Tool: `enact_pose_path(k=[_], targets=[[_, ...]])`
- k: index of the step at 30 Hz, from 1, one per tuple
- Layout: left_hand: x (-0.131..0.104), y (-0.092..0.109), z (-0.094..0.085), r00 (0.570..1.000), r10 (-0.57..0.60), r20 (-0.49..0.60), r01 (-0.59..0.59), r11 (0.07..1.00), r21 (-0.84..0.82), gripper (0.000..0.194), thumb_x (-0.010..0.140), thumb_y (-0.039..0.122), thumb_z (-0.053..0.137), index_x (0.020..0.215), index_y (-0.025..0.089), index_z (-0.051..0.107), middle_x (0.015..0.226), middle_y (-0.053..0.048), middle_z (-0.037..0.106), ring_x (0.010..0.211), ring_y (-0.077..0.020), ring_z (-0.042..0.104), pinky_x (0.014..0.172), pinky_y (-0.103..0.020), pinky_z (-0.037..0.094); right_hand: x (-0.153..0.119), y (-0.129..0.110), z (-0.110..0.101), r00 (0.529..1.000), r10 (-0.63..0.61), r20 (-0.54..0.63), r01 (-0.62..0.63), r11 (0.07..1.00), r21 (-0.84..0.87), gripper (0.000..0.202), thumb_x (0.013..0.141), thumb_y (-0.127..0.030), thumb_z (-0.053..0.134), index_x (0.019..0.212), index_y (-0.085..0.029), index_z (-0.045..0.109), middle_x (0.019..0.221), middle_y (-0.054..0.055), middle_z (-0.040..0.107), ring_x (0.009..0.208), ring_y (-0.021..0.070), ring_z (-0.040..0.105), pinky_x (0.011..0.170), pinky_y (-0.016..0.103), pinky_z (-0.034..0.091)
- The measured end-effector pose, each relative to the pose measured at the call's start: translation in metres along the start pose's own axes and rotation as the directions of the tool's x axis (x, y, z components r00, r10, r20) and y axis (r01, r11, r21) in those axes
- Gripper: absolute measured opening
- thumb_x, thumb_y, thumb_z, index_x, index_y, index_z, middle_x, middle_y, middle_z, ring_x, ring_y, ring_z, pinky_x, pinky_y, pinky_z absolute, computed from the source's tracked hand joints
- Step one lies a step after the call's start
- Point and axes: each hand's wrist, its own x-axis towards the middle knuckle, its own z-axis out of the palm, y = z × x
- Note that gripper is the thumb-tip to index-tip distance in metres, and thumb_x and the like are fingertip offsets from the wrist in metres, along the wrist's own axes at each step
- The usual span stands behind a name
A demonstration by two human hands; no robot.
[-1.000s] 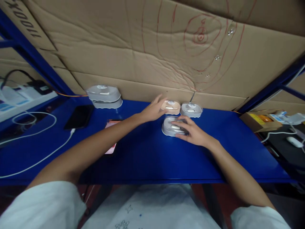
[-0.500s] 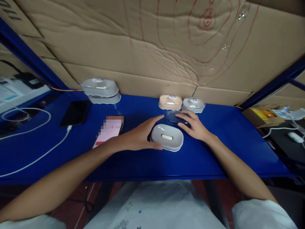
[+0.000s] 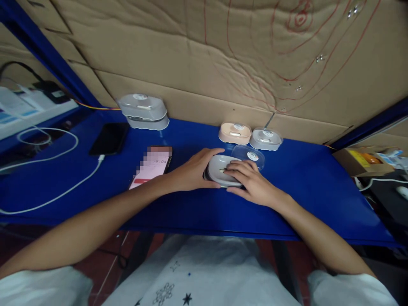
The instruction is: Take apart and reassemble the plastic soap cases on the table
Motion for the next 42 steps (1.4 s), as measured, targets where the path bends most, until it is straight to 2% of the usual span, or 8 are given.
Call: enact_pose_path(k=[7, 12, 20, 24, 28, 32, 37, 42], targets=[[0.001, -0.007, 0.013, 0.998, -0.035, 0.045, 0.035, 0.999, 0.011, 0.134, 0.075, 0.051, 0.092, 0.171, 0.035, 0.000, 0.177, -0.020, 0.022, 0.160, -0.0448, 0.030, 0.124, -0.065, 0.028, -0.004, 0.020, -0.004, 0.988, 0.122, -0.089, -0.114, 0.989, 0.095, 0.031, 0.110, -0.043, 0.051, 0.130, -0.021, 0.062, 0.134, 0.014, 0.067, 0.131, 0.0310, 0.061, 0.113, 0.053, 0.043], [0.001, -0.007, 0.014, 0.997, -0.061, 0.045, 0.061, 0.998, -0.002, 0.129, 0.080, 0.050, 0.087, 0.171, 0.029, -0.002, 0.166, -0.023, 0.045, 0.155, -0.0407, 0.042, 0.123, -0.063, 0.026, -0.005, 0.034, -0.016, 0.915, 0.283, -0.288, -0.198, 0.936, 0.290, 0.033, 0.112, -0.048, 0.043, 0.102, -0.023, 0.063, 0.112, 0.010, 0.068, 0.106, 0.0248, 0.066, 0.096, 0.041, 0.052], [0.006, 0.005, 0.011, 0.993, -0.119, 0.004, 0.119, 0.985, -0.122, 0.068, 0.076, 0.051, 0.089, 0.136, 0.026, 0.069, 0.148, -0.013, 0.066, 0.142, -0.0399, 0.055, 0.121, -0.056, 0.031, -0.001, 0.050, -0.010, 0.502, 0.810, -0.302, -0.291, 0.487, 0.823, 0.051, 0.096, -0.074, 0.058, 0.085, -0.025, 0.067, 0.084, 0.001, 0.071, 0.086, 0.0224, 0.069, 0.085, 0.036, 0.058], [0.015, 0.009, -0.012, 0.889, -0.422, 0.179, 0.424, 0.606, -0.674, 0.065, 0.078, 0.077, 0.074, 0.112, 0.022, 0.076, 0.114, -0.013, 0.080, 0.111, -0.0342, 0.073, 0.098, -0.046, 0.053, 0.001, 0.059, -0.019, 0.340, 0.938, -0.064, -0.090, 0.101, 0.991, 0.042, 0.096, -0.066, 0.061, 0.112, -0.029, 0.072, 0.103, 0.000, 0.080, 0.092, 0.0227, 0.076, 0.080, 0.036, 0.063], [0.016, 0.013, -0.024, 0.823, -0.431, 0.371, 0.514, 0.284, -0.809, 0.083, 0.074, 0.089, 0.069, 0.119, 0.020, 0.072, 0.108, -0.013, 0.080, 0.093, -0.0298, 0.076, 0.080, -0.040, 0.057, 0.002, 0.064, -0.024, 0.353, 0.935, 0.036, -0.112, 0.004, 0.994, 0.049, 0.098, -0.066, 0.053, 0.117, -0.025, 0.072, 0.102, 0.003, 0.082, 0.090, 0.0245, 0.078, 0.071, 0.036, 0.065], [0.012, 0.017, -0.012, 0.903, -0.405, 0.141, 0.346, 0.496, -0.796, 0.062, 0.070, 0.061, 0.093, 0.111, 0.021, 0.070, 0.111, -0.007, 0.075, 0.101, -0.0261, 0.074, 0.090, -0.039, 0.056, 0.003, 0.053, -0.014, 0.387, 0.910, -0.146, -0.221, 0.245, 0.944, 0.050, 0.097, -0.070, 0.057, 0.112, -0.025, 0.073, 0.104, 0.003, 0.080, 0.096, 0.0234, 0.076, 0.082, 0.036, 0.063], [0.007, 0.020, 0.001, 0.923, -0.362, -0.128, 0.150, 0.647, -0.747, 0.062, 0.067, 0.034, 0.098, 0.118, 0.025, 0.062, 0.126, -0.002, 0.065, 0.100, -0.0191, 0.068, 0.089, -0.035, 0.056, 0.001, 0.019, -0.005, 0.621, 0.707, -0.339, -0.315, 0.621, 0.718, 0.043, 0.096, -0.065, 0.066, 0.083, -0.023, 0.067, 0.093, 0.002, 0.078, 0.090, 0.0211, 0.072, 0.088, 0.035, 0.056], [0.006, 0.018, 0.003, 0.926, -0.361, -0.110, 0.150, 0.621, -0.769, 0.082, 0.068, 0.030, 0.097, 0.139, 0.030, 0.056, 0.145, -0.008, 0.060, 0.111, -0.0228, 0.067, 0.100, -0.042, 0.055, -0.003, -0.006, 0.001, 0.877, 0.331, -0.347, -0.214, 0.918, 0.334, 0.022, 0.105, -0.046, 0.061, 0.114, -0.026, 0.065, 0.135, 0.009, 0.074, 0.120, 0.0271, 0.072, 0.101, 0.043, 0.055]])
